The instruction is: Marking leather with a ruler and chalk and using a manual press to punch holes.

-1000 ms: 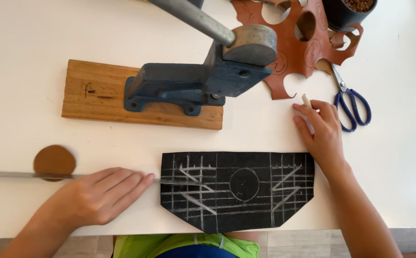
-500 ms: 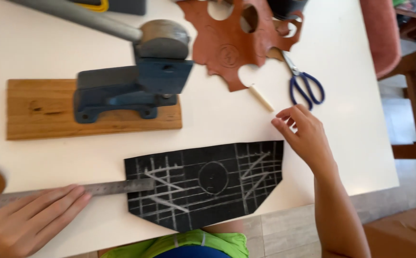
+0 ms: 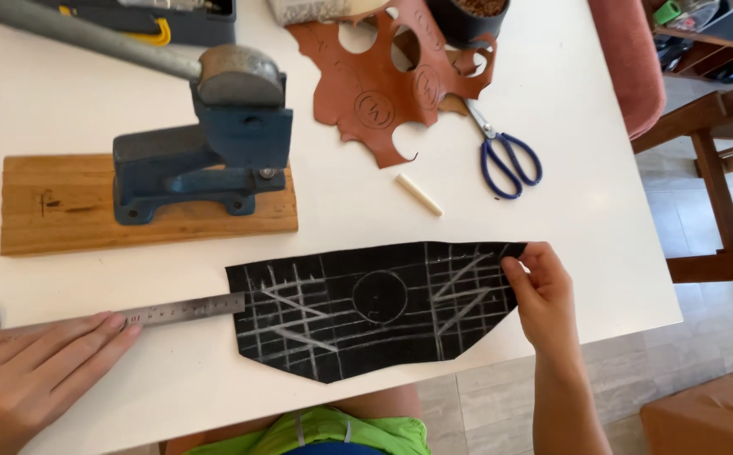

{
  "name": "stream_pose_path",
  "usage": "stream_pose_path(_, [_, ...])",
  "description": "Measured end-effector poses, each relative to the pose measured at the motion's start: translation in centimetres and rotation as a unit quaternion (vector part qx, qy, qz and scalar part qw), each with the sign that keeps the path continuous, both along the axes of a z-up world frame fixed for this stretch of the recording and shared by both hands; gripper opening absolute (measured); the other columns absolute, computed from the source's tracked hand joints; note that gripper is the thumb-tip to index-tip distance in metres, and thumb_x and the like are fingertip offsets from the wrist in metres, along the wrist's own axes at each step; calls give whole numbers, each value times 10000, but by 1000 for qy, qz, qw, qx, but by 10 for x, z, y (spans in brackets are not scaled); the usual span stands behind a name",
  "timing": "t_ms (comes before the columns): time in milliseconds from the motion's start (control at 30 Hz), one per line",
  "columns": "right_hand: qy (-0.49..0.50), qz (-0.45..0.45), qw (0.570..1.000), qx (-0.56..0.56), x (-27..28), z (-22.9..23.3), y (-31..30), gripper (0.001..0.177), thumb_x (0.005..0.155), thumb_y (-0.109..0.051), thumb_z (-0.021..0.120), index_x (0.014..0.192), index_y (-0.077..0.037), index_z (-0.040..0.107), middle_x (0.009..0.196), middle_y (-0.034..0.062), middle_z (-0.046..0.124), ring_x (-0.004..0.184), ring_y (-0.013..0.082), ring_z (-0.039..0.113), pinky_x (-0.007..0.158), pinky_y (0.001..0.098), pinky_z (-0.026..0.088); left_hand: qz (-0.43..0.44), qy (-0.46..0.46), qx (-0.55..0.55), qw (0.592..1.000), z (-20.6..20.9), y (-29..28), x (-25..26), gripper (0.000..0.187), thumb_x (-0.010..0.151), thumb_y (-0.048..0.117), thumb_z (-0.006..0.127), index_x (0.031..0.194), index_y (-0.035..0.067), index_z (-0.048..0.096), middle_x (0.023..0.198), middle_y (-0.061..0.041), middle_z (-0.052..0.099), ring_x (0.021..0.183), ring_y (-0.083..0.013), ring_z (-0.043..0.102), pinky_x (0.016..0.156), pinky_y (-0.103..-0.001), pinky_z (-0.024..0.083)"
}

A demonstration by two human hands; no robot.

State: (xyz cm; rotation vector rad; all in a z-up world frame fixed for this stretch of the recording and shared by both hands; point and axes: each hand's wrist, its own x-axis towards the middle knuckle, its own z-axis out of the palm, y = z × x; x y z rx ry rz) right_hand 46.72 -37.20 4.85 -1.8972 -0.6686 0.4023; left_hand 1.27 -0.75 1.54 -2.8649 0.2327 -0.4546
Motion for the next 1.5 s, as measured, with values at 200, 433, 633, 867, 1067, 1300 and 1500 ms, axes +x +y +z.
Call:
stream_pose_path(200, [8,-34,996,82,7,12,-20,81,1063,-121,586,1080,-41,590,958,48,681,859,118,637,737,229,528,49,38,-128,990,2,6,4,843,958,715,167,1477,146,507,1503,-4,559,1359,-185,562,987,-333,484])
stream_pose_path(433, [-45,-126,974,184,-15,16,-50,62,1087,-135,575,1094,-78,551,919,-3,652,814,53,620,727,181,520,76,-3,-248,966,-82,17,-9,478,929,106,452,1395,99,558,1487,-27,549,1426,-229,504,1281,-386,369])
stream_pose_path(633, [-47,-165,963,208,-49,19,-50,75,1085,-160,564,1047,-99,541,847,-33,617,739,24,564,666,159,453,161,-145,-302,928,-2,-55,66,410,791,194,818,1163,32,759,1170,-118,746,1022,-256,722,1023,-396,573])
stream_pose_path(867, [0,-151,956,251,-60,17,-45,84,1065,-161,595,1072,-79,578,911,7,669,802,72,626,708,187,511,313,-6,-811,495,16,-97,123,864,646,189,769,1476,86,555,1376,-51,727,1185,-186,696,1027,-337,510])
stream_pose_path(1067, [39,-160,949,267,-45,-6,-48,56,1077,-147,606,1082,-94,587,965,6,676,855,76,651,746,175,552,210,-126,-837,489,-11,-111,122,183,832,43,787,995,-37,806,934,-54,798,842,-113,677,747,-262,570])
stream_pose_path(1300, [84,-159,957,228,-34,-16,-35,87,1081,-192,620,1062,-110,601,955,-16,687,835,75,664,705,184,568,217,-115,-846,474,-11,-115,113,249,832,94,793,1059,-6,819,951,-50,819,851,-114,695,749,-260,563])
stream_pose_path(1500, [91,-166,962,195,-27,-21,-17,78,1063,-172,629,1066,-96,615,923,7,693,796,67,653,682,166,532,233,-107,-863,435,-9,-112,108,265,820,85,799,1067,-6,823,978,-74,843,875,-140,728,797,-280,581])
